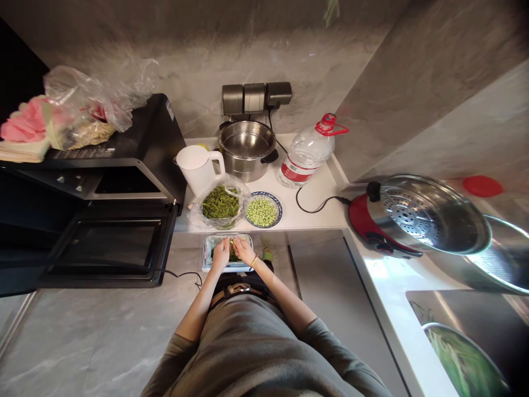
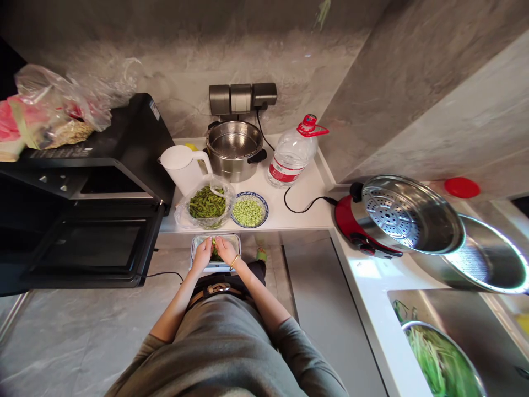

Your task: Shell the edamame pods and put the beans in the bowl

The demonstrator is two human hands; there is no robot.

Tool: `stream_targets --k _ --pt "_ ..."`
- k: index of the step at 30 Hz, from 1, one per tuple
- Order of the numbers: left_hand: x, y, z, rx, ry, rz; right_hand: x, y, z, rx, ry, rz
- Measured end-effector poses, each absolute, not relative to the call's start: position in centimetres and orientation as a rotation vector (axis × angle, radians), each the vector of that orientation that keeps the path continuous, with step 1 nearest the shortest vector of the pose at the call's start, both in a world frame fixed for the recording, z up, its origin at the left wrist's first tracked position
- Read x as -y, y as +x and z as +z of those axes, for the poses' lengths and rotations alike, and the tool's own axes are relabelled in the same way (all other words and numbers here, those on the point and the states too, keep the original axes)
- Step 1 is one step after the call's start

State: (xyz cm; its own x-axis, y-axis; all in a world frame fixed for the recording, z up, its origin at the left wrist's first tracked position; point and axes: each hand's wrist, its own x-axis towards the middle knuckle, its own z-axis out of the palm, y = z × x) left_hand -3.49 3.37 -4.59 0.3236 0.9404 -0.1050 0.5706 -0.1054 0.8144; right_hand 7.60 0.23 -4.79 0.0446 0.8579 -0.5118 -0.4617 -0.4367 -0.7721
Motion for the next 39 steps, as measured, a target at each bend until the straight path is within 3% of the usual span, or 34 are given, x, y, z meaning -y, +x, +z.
stream_targets --k 19,32,39 --pt "-4.0 -4.8 -3.8 -1.394 2.074 0.582 0.5 7.7 -3.3 0.368 -1.017 1.717" --pt "-4.0 -4.8 -3.0 -1.128 2.228 0.514 -0.4 7.8 -3.9 0.51 -1.301 1.51" --pt "-4.2 -4.5 -3.8 -1.149 2.262 0.613 -0.8 7.5 -3.8 0.54 -1.366 1.624"
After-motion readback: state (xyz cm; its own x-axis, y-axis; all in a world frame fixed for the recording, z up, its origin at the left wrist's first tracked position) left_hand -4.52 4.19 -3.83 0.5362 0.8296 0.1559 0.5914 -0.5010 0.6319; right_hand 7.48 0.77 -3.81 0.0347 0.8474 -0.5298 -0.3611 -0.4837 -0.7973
